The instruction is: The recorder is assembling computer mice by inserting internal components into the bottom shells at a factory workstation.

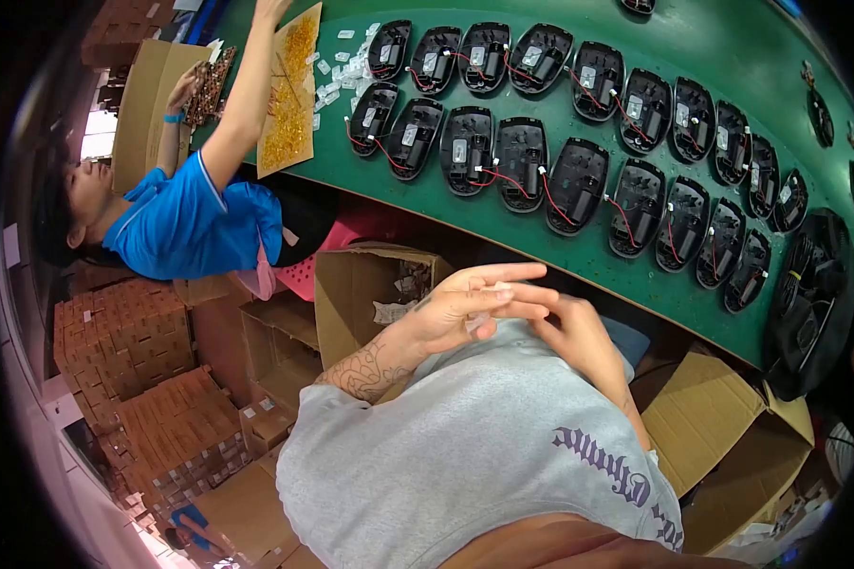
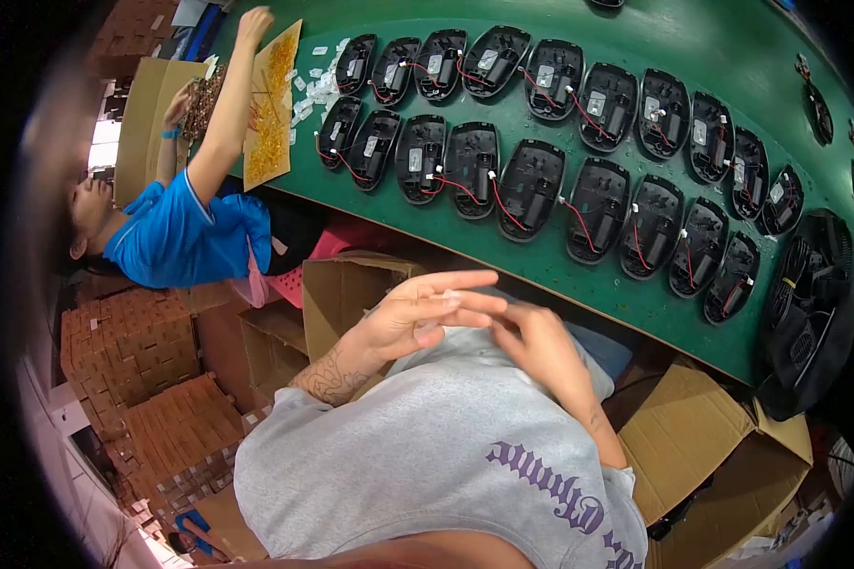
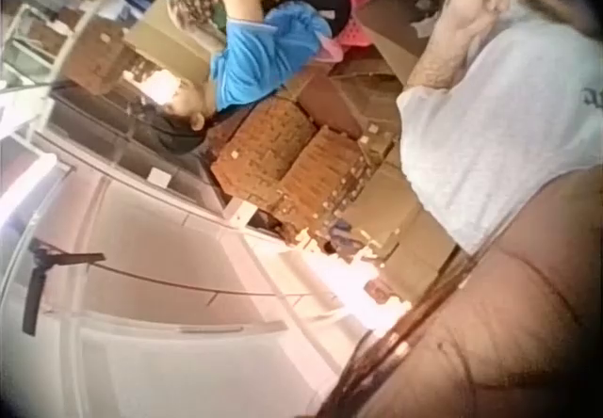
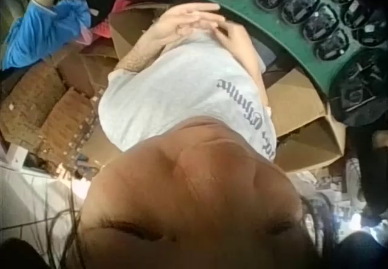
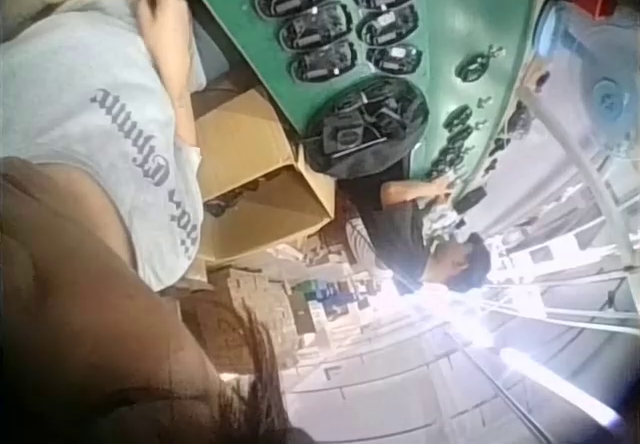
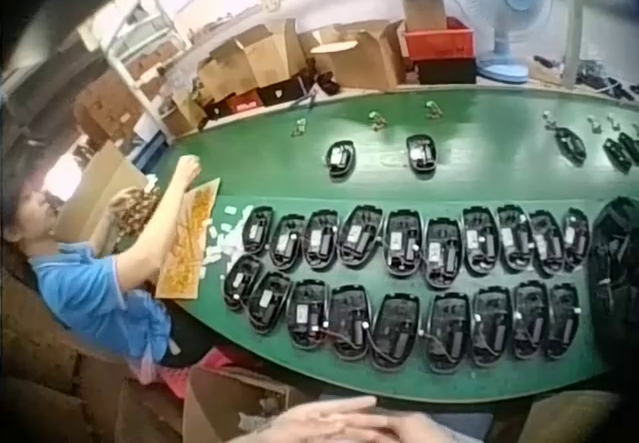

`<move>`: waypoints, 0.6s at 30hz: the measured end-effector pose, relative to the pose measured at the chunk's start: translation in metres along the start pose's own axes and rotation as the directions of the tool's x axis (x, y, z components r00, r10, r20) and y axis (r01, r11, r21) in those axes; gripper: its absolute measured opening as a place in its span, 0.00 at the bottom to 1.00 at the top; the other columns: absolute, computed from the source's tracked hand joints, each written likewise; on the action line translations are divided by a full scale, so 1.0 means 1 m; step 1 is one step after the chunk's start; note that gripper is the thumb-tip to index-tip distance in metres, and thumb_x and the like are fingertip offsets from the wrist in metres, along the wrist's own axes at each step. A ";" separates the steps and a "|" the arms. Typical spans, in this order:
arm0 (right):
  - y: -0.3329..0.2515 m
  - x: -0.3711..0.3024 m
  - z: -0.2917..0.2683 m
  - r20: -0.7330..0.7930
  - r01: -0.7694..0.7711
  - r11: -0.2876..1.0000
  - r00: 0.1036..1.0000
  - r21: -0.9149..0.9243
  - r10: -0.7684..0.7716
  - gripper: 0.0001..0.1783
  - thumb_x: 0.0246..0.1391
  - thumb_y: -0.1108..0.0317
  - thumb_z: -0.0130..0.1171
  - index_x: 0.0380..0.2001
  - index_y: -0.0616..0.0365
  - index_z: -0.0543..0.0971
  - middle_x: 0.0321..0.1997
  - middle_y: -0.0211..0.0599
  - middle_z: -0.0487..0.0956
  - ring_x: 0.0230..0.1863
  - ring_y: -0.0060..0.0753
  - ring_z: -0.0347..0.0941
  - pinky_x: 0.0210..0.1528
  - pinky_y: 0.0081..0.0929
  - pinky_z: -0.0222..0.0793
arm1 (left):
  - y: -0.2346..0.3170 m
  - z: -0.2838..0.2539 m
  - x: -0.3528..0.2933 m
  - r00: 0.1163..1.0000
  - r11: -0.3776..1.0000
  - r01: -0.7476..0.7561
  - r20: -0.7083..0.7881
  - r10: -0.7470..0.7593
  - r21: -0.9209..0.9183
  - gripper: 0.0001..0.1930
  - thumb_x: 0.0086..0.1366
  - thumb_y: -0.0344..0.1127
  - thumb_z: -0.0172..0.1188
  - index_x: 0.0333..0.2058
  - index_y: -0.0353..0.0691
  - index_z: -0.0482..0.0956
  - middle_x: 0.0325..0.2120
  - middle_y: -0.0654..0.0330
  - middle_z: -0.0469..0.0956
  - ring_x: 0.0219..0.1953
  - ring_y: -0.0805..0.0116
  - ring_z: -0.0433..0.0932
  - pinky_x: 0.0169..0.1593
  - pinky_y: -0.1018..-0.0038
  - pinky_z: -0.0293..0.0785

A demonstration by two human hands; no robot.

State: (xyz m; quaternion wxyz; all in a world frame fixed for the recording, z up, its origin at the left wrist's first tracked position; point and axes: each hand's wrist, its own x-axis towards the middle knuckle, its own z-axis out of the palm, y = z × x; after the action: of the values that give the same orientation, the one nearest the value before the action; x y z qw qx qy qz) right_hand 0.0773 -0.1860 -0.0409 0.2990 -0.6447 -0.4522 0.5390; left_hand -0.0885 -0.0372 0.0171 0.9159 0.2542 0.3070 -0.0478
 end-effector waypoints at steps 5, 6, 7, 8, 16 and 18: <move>-0.039 -0.023 -0.018 -0.366 -0.054 0.990 0.926 0.130 0.098 0.13 0.46 0.73 0.68 0.38 0.59 0.82 0.43 0.36 0.80 0.41 0.35 0.76 0.42 0.30 0.70 | -0.018 0.005 0.024 0.992 0.991 -0.127 -0.016 0.127 -0.051 0.25 0.77 0.36 0.45 0.68 0.34 0.59 0.60 0.48 0.71 0.59 0.66 0.73 0.46 0.76 0.77; -0.038 -0.017 -0.020 -0.481 0.119 0.990 0.865 -0.075 -0.140 0.15 0.43 0.73 0.70 0.38 0.58 0.82 0.43 0.34 0.80 0.41 0.36 0.76 0.42 0.31 0.70 | -0.026 0.005 0.034 0.991 0.969 -0.136 -0.033 0.132 -0.209 0.25 0.77 0.37 0.45 0.68 0.35 0.58 0.62 0.50 0.70 0.60 0.66 0.72 0.51 0.73 0.76; -0.035 -0.012 -0.023 -0.534 0.255 0.921 0.755 -0.294 -0.379 0.17 0.40 0.72 0.71 0.38 0.56 0.83 0.43 0.32 0.80 0.41 0.37 0.75 0.43 0.32 0.69 | -0.031 0.006 0.041 0.990 0.921 -0.141 -0.051 0.131 -0.363 0.25 0.78 0.37 0.44 0.69 0.35 0.58 0.63 0.51 0.69 0.61 0.66 0.72 0.56 0.69 0.75; -0.034 -0.008 -0.025 -0.520 0.348 0.788 0.606 -0.508 -0.602 0.19 0.38 0.72 0.73 0.38 0.55 0.83 0.42 0.31 0.80 0.41 0.37 0.75 0.43 0.33 0.69 | -0.032 0.006 0.043 0.991 0.919 -0.137 -0.044 0.130 -0.369 0.25 0.78 0.37 0.44 0.69 0.35 0.58 0.63 0.51 0.69 0.61 0.66 0.72 0.56 0.69 0.75; -0.048 0.006 -0.025 -0.282 0.387 0.673 0.694 -0.630 -0.663 0.19 0.37 0.72 0.73 0.37 0.54 0.83 0.42 0.29 0.82 0.41 0.37 0.75 0.41 0.35 0.68 | -0.028 0.000 0.044 0.961 0.831 0.017 0.239 0.141 -0.557 0.24 0.79 0.41 0.42 0.68 0.37 0.59 0.61 0.57 0.70 0.63 0.66 0.69 0.64 0.66 0.68; -0.047 0.006 -0.030 -0.271 0.405 0.704 0.720 -0.583 -0.639 0.18 0.38 0.73 0.72 0.37 0.54 0.83 0.41 0.30 0.82 0.41 0.37 0.75 0.41 0.34 0.68 | -0.027 0.001 0.041 0.976 0.823 0.053 0.204 0.077 -0.566 0.24 0.79 0.42 0.42 0.68 0.38 0.59 0.61 0.58 0.70 0.63 0.65 0.70 0.62 0.66 0.71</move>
State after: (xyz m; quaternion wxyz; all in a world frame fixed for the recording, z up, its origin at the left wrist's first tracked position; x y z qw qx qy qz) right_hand 0.0940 -0.1586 0.0045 0.3689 -0.6443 -0.6570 0.1304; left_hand -0.0618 -0.0587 -0.0181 0.9781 -0.0351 0.2037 0.0241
